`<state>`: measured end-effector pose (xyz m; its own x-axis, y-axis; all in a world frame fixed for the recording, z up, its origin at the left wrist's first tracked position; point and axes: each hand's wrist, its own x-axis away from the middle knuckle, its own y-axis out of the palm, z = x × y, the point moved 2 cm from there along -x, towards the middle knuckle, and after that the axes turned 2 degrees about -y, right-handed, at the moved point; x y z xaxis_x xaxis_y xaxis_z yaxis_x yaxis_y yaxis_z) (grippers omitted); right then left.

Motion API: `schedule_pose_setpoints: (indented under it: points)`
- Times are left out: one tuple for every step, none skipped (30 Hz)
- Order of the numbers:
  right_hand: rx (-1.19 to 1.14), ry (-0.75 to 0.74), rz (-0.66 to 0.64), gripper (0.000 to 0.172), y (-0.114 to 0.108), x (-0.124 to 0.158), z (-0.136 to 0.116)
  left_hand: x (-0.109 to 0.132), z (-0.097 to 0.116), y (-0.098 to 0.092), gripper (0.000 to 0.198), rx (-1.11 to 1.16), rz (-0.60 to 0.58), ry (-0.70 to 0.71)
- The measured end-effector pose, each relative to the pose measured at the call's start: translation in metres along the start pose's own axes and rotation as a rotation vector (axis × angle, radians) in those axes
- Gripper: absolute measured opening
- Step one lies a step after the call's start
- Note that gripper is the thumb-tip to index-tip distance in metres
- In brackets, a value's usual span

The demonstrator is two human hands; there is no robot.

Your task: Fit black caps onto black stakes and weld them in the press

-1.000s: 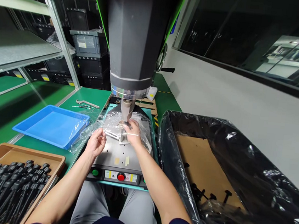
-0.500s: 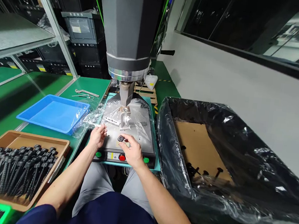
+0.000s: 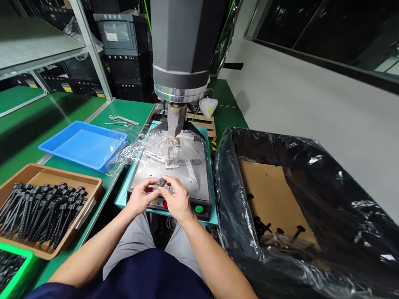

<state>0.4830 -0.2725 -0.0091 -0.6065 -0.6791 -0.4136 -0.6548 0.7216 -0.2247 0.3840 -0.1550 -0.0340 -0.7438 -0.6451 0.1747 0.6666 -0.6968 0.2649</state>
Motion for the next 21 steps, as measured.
schedule_pose_setpoints:
  points:
    - [-0.003,-0.012,0.0,0.031,0.001,0.0,-0.002,0.003,0.002,0.002,0.024,-0.01,-0.006,0.005]
    - [-0.008,-0.027,-0.002,0.03,0.002,0.001,-0.003,0.004,0.003,0.003,0.021,-0.028,-0.008,0.027]
    - [-0.013,-0.043,-0.004,0.03,0.004,0.001,-0.005,0.005,0.005,0.003,0.018,-0.063,-0.014,0.07]
    - [-0.019,-0.059,-0.008,0.029,0.005,0.001,-0.006,0.005,0.006,0.002,0.016,-0.119,-0.024,0.133]
    - [-0.024,-0.074,-0.014,0.029,0.006,0.002,-0.007,0.005,0.007,0.001,0.013,-0.189,-0.038,0.207]
    - [-0.03,-0.087,-0.021,0.028,0.008,0.002,-0.008,0.005,0.008,-0.001,0.012,-0.262,-0.052,0.287]
    - [-0.036,-0.097,-0.028,0.028,0.01,0.003,-0.009,0.005,0.009,-0.003,0.011,-0.332,-0.067,0.363]
    - [-0.042,-0.105,-0.032,0.027,0.011,0.003,-0.01,0.005,0.009,-0.005,0.011,-0.391,-0.079,0.429]
    - [-0.048,-0.11,-0.035,0.027,0.013,0.003,-0.01,0.006,0.008,-0.007,0.011,-0.434,-0.086,0.481]
    - [-0.05,-0.11,-0.037,0.027,0.014,0.004,-0.01,0.006,0.008,-0.009,0.012,-0.46,-0.088,0.513]
    - [-0.05,-0.103,-0.038,0.029,0.015,0.003,-0.009,0.007,0.007,-0.011,0.012,-0.47,-0.085,0.525]
    - [-0.05,-0.09,-0.04,0.033,0.016,0.003,-0.007,0.007,0.006,-0.013,0.013,-0.465,-0.078,0.518]
    - [-0.054,-0.069,-0.043,0.038,0.018,0.003,-0.005,0.008,0.005,-0.015,0.014,-0.442,-0.066,0.492]
    - [-0.065,-0.038,-0.051,0.042,0.019,0.003,-0.002,0.009,0.004,-0.017,0.016,-0.403,-0.053,0.449]
    - [-0.085,0.004,-0.069,0.045,0.021,0.002,0.001,0.01,0.004,-0.019,0.018,-0.351,-0.042,0.391]
    - [-0.112,0.055,-0.095,0.046,0.023,0.002,0.004,0.011,0.004,-0.022,0.021,-0.29,-0.032,0.327]
    - [-0.14,0.106,-0.126,0.045,0.026,0.002,0.007,0.013,0.004,-0.024,0.024,-0.227,-0.026,0.262]
    - [-0.163,0.148,-0.159,0.043,0.028,0.001,0.009,0.016,0.005,-0.027,0.027,-0.166,-0.024,0.204]
    - [-0.178,0.175,-0.188,0.042,0.031,0.001,0.01,0.018,0.006,-0.029,0.029,-0.11,-0.028,0.152]
    - [-0.184,0.183,-0.209,0.041,0.034,0.0,0.01,0.021,0.007,-0.031,0.031,-0.058,-0.036,0.109]
    - [-0.182,0.175,-0.222,0.041,0.037,-0.001,0.009,0.024,0.009,-0.032,0.033,-0.01,-0.051,0.071]
